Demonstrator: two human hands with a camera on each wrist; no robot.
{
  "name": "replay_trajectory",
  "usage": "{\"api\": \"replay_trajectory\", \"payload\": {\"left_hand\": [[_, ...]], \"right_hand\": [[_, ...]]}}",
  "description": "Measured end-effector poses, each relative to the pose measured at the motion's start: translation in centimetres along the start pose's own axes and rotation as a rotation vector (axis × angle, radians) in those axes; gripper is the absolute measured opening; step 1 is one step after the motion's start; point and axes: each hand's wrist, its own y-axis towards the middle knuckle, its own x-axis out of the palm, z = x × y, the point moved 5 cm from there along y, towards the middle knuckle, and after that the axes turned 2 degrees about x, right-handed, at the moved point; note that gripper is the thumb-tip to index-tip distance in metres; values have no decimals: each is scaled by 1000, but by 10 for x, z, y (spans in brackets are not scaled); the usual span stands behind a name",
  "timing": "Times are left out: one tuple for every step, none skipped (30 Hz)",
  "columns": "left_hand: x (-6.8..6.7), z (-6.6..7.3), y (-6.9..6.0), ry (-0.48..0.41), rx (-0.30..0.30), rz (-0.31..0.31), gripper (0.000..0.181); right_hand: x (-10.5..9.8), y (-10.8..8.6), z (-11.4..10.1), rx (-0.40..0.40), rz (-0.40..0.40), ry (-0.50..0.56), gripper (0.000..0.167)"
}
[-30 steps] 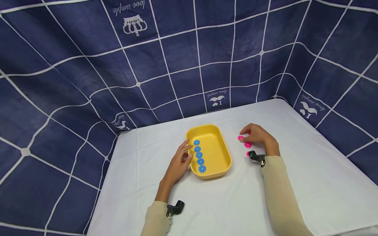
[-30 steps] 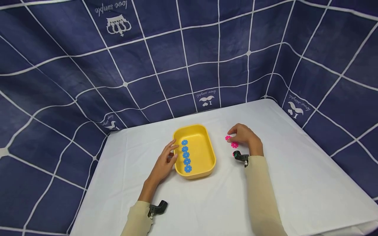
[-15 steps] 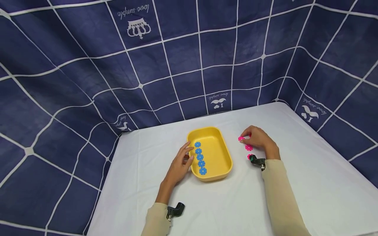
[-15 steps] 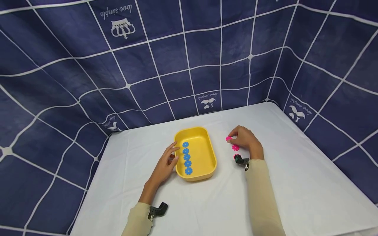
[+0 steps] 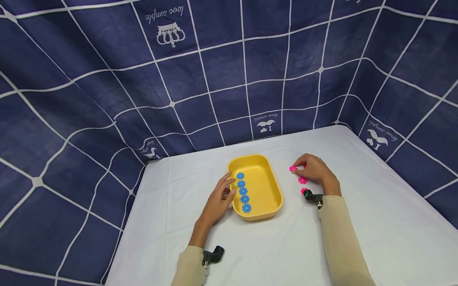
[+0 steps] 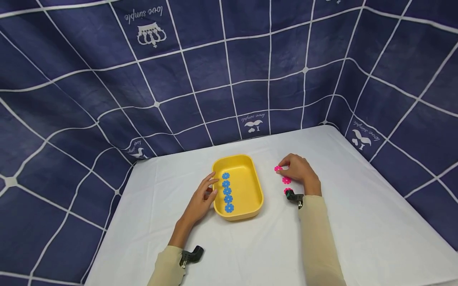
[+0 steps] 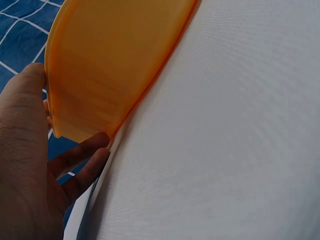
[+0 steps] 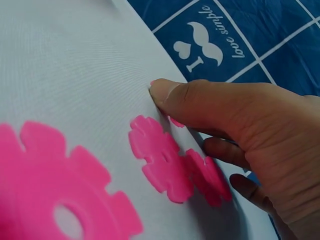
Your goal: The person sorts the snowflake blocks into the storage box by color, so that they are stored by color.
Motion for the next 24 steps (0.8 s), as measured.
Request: {"api": "replay_trajectory", "payload": {"left_hand": [[0, 0, 0, 1, -3, -1, 47], [0, 0, 0, 1, -6, -1, 47], [-1, 1, 0, 1, -8, -2, 47], [-1, 1, 0, 0, -10, -4, 47], [-1, 1, 0, -1, -9, -5, 48], [-1, 2, 0, -1, -8, -7, 48], [-1, 2, 0, 1, -10, -8, 48], [-1, 3, -1, 0, -10, -10, 48], [-1, 3, -1, 2, -11, -10, 47], [-1, 3, 0, 3, -13, -10, 47], [-1, 3, 0, 4, -11, -10, 46], [-1, 3, 0, 6, -11, -9, 46], [-1, 3, 0, 7, -13, -8, 46], [-1, 3, 0, 8, -13, -7, 45], [-1, 3, 0, 10, -12, -6, 45], [-1, 3, 0, 9, -13, -6, 45], [0, 3, 0, 10, -11, -5, 45], [0, 3, 0, 11, -15, -6, 46], [0, 3, 0, 9, -18, -6, 46], [0, 3, 0, 11, -20, -7, 47], [0, 3, 0, 11, -24, -9, 48], [0, 3, 0, 12, -24, -8, 48], [0, 3, 0, 13, -23, -8, 48], [0, 3, 0, 13, -25, -8, 48]], "right_hand": [[0, 0, 0, 2, 6, -2, 31], [1, 0, 0, 0, 11, -5, 32], [1, 0, 0, -3, 16, -9, 33], [1, 0, 0, -6, 20, -12, 34], [1, 0, 0, -6, 27, -13, 34], [0, 0, 0, -10, 32, -15, 34], [0, 0, -1, -14, 37, -15, 35], [-1, 0, -2, -18, 40, -14, 36], [-1, 0, -2, -22, 44, -14, 36], [-3, 0, -3, -24, 47, -11, 37], [-4, 0, -4, -24, 50, -9, 37], [-5, 0, -5, -27, 49, -9, 37], [-6, 0, -5, -24, 51, -6, 36], [-7, 0, -6, -22, 50, -5, 36], [-8, 1, -7, -19, 49, -3, 36], [-9, 1, -7, -13, 47, 0, 36], [-10, 1, -8, -8, 46, 2, 36], [-11, 2, -8, -3, 46, 5, 35], [-12, 2, -9, -1, 46, 7, 35], [-13, 2, -10, -5, 44, 6, 36], [-14, 2, -11, -2, 45, 8, 36], [-15, 2, -12, 1, 46, 9, 35], [-16, 2, -13, 2, 47, 8, 36], [-18, 1, -15, 1, 46, 6, 36]]}}
